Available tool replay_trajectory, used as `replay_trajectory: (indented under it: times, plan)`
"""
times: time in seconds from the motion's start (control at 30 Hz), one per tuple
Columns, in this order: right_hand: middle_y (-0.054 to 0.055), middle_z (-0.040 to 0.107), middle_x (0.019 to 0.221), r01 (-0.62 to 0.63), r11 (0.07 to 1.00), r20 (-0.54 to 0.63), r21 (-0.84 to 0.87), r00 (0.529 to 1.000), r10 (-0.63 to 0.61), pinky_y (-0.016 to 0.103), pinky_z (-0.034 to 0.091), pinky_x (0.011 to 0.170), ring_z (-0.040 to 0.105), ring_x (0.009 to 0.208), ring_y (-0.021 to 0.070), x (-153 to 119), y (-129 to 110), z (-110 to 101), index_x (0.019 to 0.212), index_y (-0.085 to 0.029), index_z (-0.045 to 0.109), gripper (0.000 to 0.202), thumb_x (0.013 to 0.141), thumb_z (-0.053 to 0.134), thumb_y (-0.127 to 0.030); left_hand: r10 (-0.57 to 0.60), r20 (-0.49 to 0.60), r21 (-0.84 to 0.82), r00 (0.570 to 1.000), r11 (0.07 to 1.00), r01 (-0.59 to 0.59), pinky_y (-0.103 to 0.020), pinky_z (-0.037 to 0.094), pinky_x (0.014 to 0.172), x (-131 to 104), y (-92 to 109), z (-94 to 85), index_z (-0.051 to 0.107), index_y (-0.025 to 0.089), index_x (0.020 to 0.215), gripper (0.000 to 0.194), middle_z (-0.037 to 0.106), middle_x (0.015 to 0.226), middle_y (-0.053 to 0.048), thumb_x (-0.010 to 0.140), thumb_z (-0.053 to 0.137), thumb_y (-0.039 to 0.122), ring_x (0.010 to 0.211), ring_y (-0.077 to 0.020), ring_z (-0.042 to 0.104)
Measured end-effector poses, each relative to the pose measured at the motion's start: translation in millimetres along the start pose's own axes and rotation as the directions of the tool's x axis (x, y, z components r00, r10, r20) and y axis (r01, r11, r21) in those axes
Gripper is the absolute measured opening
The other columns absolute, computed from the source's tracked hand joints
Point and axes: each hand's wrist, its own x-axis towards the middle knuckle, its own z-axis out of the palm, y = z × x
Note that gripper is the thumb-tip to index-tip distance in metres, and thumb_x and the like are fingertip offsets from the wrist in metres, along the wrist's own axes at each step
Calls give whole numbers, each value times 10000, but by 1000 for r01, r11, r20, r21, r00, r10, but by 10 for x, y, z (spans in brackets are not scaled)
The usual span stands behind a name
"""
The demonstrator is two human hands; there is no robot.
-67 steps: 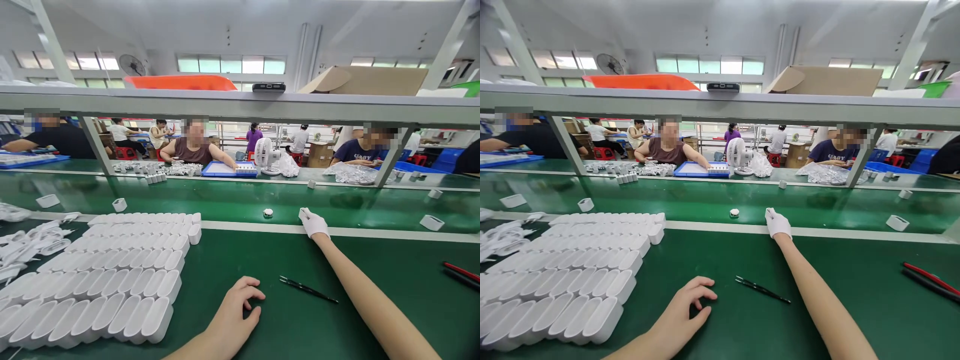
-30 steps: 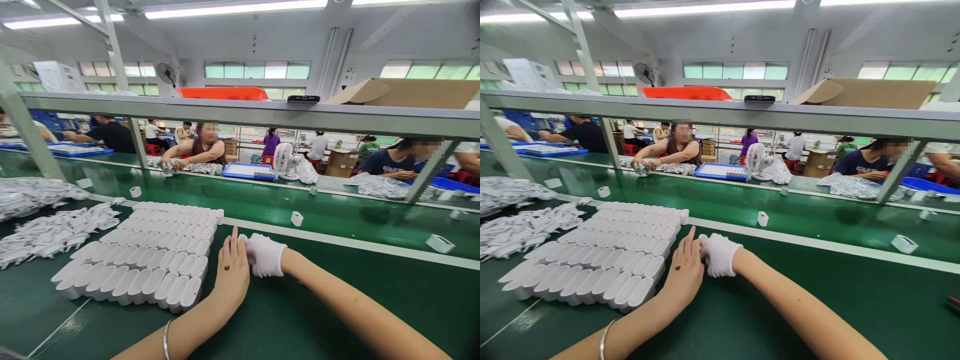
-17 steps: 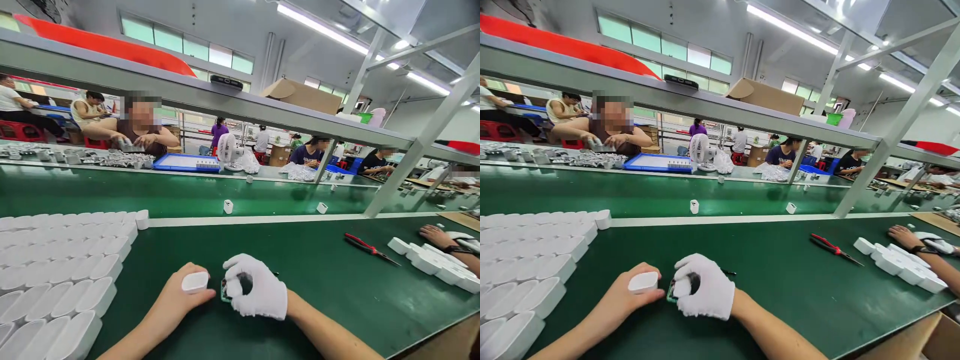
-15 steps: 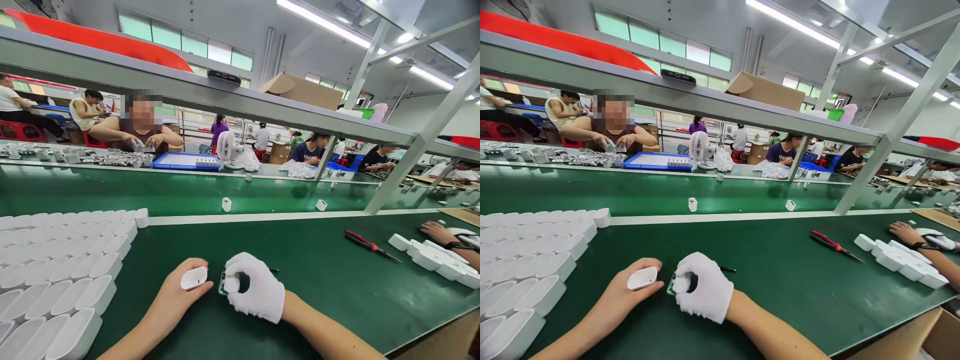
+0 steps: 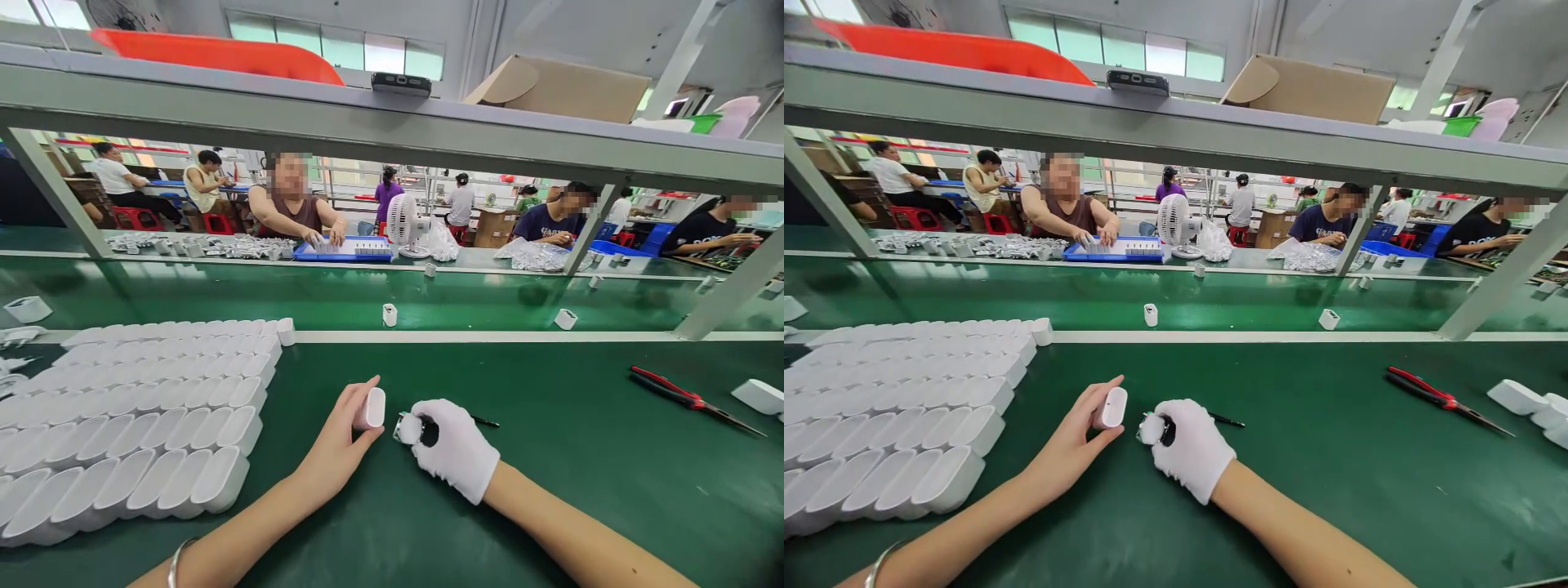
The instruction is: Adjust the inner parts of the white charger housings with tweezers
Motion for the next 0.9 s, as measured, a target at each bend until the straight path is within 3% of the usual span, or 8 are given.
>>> replay_trajectory:
  times: [0.1,0.2,0.33,0.57,0.73,0.9]
  plan:
    - [15,678,818,-82,974,27,210,997,78,320,533,721,643,730,175,-13,-10,-24,880,-192,611,285,615,571,-93,14,-31,-50,999,999,-16,-341,430,959,37,-5,4,516,320,1212,514,477,1211,-20,764,565,74,1107,-193,500]
    - [26,669,931,-25,946,-17,324,999,32,324,541,774,648,814,172,-41,-64,-82,983,-199,591,365,632,566,-104,4,22,-125,1000,992,-1,-308,462,922,33,28,5,578,305,1115,497,518,1162,-4,699,621,36,1075,-185,530]
    - [20,651,965,147,938,-102,313,987,-121,319,527,809,635,875,168,-84,-145,-134,901,-218,584,280,659,559,-79,49,97,-79,994,996,-41,-301,479,873,6,76,1,611,309,1113,527,555,1128,-5,683,639,7,1028,-189,560]
    - [17,655,975,256,903,-138,345,966,-221,293,521,823,630,935,169,-129,-208,-148,896,-232,575,278,685,609,-54,285,9,105,958,953,-285,-329,445,875,-29,114,-18,581,343,1190,600,571,1100,-9,717,637,-20,1015,-189,537]
    - [-13,650,863,473,848,-157,239,881,-447,331,503,864,626,823,144,-117,-272,-179,961,-249,554,374,710,519,25,385,-11,165,923,911,-379,-344,461,826,-49,149,-14,549,365,1232,617,581,1047,-12,736,653,15,958,-195,534]
    - [-22,636,828,559,809,-217,179,825,-522,329,503,854,621,811,147,-90,-304,-200,999,-268,526,407,723,504,31,378,-6,175,926,912,-371,-356,462,831,-52,151,-14,537,376,1244,617,573,1054,-15,748,646,24,967,-201,531]
